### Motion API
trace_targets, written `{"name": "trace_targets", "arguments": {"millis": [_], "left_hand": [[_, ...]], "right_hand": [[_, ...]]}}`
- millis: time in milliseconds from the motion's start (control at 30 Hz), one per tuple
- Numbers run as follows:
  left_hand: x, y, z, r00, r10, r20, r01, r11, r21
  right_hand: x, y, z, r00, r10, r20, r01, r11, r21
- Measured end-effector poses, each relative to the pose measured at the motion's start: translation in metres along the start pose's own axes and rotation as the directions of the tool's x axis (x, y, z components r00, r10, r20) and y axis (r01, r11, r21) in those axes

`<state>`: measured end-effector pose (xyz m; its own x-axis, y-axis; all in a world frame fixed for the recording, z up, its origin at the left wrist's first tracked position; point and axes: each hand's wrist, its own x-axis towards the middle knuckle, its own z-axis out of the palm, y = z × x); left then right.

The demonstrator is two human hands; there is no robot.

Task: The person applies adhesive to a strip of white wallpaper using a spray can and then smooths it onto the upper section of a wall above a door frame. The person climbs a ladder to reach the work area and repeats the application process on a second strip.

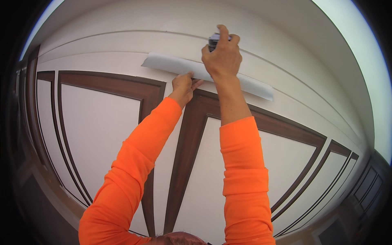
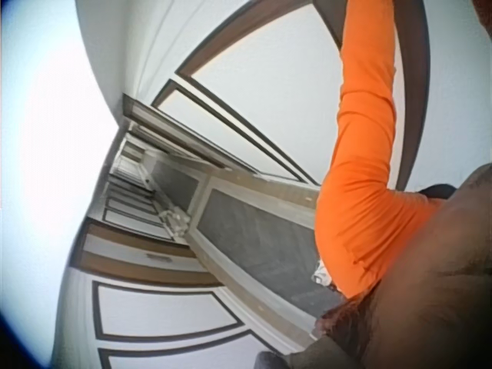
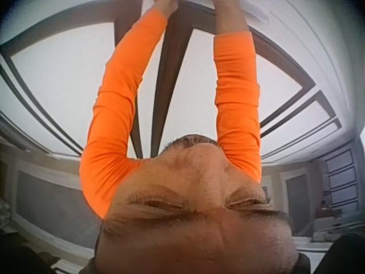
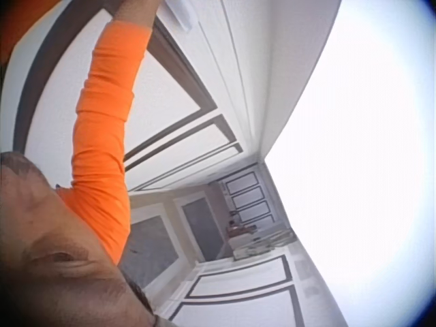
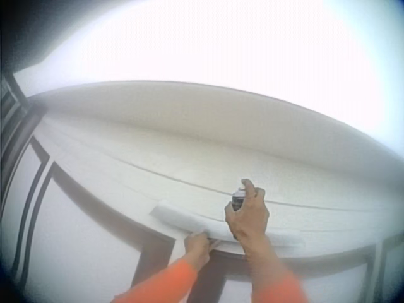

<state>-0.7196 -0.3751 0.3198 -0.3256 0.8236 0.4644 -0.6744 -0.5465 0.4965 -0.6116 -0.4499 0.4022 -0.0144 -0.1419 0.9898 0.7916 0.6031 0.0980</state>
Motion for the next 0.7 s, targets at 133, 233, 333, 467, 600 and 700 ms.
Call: {"name": "trace_targets", "arguments": {"millis": [133, 233, 333, 467, 600, 700], "left_hand": [[0.002, 0.001, 0.001, 1.0, -0.003, -0.008, 0.004, 1.0, 0.008], [0.001, 0.003, -0.001, 1.0, 0.0, -0.019, 0.0, 1.0, 0.001], [-0.001, 0.002, 0.003, 0.999, -0.02, -0.027, 0.019, 1.0, -0.014], [0.0, 0.001, 0.002, 0.999, -0.045, -0.029, 0.044, 0.998, -0.033], [0.005, 0.0, -0.001, 0.999, -0.029, -0.038, 0.028, 0.999, -0.025], [-0.003, 0.0, 0.005, 0.999, -0.009, -0.053, 0.008, 1.0, -0.019]], "right_hand": [[0.006, -0.007, 0.0, 1.0, -0.023, 0.002, 0.023, 1.0, 0.004], [0.007, 0.009, -0.005, 0.999, 0.051, -0.005, -0.051, 0.996, -0.068], [0.009, 0.042, -0.021, 0.988, 0.151, -0.039, -0.156, 0.974, -0.163], [0.01, 0.074, -0.044, 0.957, 0.263, -0.122, -0.286, 0.926, -0.245], [0.013, 0.076, -0.05, 0.96, 0.233, -0.157, -0.262, 0.944, -0.201], [0.018, 0.062, -0.033, 0.989, 0.106, -0.1, -0.121, 0.979, -0.165]]}}
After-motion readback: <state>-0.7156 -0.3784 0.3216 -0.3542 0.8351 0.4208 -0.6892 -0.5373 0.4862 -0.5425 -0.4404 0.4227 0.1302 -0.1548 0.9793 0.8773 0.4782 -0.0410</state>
